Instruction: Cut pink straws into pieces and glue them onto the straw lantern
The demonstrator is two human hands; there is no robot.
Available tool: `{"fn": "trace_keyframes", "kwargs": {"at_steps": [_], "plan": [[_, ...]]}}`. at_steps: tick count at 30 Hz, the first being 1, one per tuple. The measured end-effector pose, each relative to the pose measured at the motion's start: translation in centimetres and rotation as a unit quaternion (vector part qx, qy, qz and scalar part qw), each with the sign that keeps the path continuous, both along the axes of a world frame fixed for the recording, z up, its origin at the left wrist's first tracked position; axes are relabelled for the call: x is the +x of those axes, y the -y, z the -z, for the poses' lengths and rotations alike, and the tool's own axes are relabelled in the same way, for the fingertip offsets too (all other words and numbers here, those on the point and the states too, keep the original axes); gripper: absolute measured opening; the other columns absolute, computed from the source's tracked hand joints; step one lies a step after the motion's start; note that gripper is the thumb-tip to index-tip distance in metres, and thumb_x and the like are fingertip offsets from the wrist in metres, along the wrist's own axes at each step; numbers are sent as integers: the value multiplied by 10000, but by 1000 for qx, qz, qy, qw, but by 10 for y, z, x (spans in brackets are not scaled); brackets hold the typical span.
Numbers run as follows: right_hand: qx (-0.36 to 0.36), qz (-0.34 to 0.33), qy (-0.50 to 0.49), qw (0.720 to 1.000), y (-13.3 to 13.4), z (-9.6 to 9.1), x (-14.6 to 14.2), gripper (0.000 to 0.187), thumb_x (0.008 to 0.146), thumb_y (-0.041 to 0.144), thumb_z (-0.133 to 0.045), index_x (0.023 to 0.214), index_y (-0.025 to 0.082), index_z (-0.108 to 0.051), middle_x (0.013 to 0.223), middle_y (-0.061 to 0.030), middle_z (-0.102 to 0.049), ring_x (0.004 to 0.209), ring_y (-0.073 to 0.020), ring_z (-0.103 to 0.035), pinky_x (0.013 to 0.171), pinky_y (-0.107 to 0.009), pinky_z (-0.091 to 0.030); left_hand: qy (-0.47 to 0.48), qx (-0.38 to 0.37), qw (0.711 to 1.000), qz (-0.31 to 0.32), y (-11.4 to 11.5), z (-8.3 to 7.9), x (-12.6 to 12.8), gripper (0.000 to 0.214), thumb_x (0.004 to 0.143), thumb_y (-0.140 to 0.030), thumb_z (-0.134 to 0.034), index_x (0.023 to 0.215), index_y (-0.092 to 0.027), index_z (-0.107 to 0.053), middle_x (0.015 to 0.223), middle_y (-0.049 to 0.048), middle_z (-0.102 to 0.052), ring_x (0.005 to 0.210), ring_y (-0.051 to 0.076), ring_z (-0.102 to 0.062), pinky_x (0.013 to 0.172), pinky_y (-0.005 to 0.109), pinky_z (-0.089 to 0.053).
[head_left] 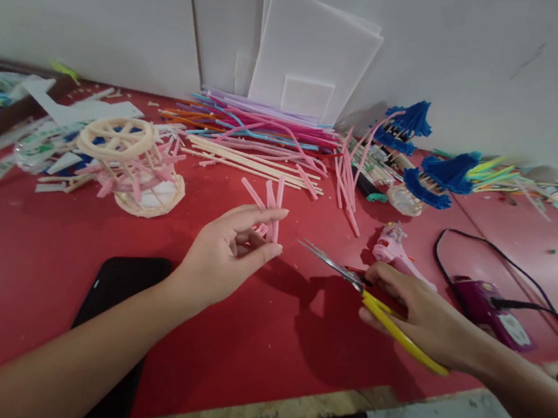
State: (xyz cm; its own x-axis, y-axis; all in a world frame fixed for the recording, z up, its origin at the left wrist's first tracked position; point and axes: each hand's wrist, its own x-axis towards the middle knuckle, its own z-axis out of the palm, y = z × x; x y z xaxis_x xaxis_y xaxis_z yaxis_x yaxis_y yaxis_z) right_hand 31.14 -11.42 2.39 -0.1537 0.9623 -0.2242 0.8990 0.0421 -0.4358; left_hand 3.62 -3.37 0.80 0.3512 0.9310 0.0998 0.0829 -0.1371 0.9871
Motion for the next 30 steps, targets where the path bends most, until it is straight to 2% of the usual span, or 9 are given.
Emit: {"fn": "trace_keyframes", "kwargs": {"at_steps": [3, 7, 14, 19, 22, 26, 30], "plan": [[-99, -30, -53, 993, 2, -12, 2, 323, 814, 496, -603, 905, 200, -509, 815, -22, -573, 691, -159, -505, 613, -279, -417, 3, -4, 999, 32, 1, 0, 0, 396, 759, -194, -722, 1153, -223, -685, 1041, 46, -625, 663, 79, -605, 580, 157, -514], [-154, -40, -91, 983, 1, -22, -2, 360, 812, 539, -584, 871, 197, -489, 777, 3, -478, 669, -141, -430, 592, -267, -385, 3, -16, 997, 82, 1, 0, 0, 372, 762, -192, -722, 1130, -231, -698, 1140, 60, -630, 659, 66, -603, 566, 145, -504], [-193, -33, -144, 970, -5, -27, -8, 370, 782, 517, -651, 769, 198, -464, 706, 44, -363, 607, -100, -344, 522, -222, -301, -11, -30, 990, 140, 3, 2, -1, 391, 765, -181, -710, 1150, -247, -691, 1075, 58, -661, 673, 87, -609, 586, 174, -506], [-208, -18, -163, 964, -7, -29, -12, 404, 759, 543, -665, 742, 200, -453, 698, 45, -377, 593, -93, -335, 508, -220, -289, -1, -33, 988, 151, 4, 3, 0, 415, 748, -180, -724, 1156, -253, -692, 1079, 58, -649, 694, 100, -616, 610, 197, -514], [-243, -9, -191, 951, -9, -31, -13, 437, 748, 581, -656, 733, 206, -433, 683, 53, -357, 582, -91, -321, 502, -221, -278, 7, -31, 988, 151, 5, 1, 0, 409, 733, -164, -734, 1132, -250, -706, 1038, 51, -651, 657, 93, -600, 572, 192, -500], [-279, -32, -206, 937, -12, -33, -9, 436, 758, 597, -638, 753, 201, -453, 685, 49, -378, 583, -91, -328, 508, -223, -288, 5, -23, 986, 166, 6, -3, 0, 404, 725, -137, -735, 1115, -238, -713, 937, 33, -647, 598, 69, -574, 523, 168, -468], [-262, -65, -220, 937, -13, -35, -3, 404, 758, 568, -650, 777, 195, -498, 712, 31, -412, 605, -101, -366, 512, -232, -312, 13, -26, 984, 174, 7, -4, 0, 414, 728, -141, -737, 1127, -244, -709, 958, 42, -649, 635, 83, -600, 558, 180, -494]]}}
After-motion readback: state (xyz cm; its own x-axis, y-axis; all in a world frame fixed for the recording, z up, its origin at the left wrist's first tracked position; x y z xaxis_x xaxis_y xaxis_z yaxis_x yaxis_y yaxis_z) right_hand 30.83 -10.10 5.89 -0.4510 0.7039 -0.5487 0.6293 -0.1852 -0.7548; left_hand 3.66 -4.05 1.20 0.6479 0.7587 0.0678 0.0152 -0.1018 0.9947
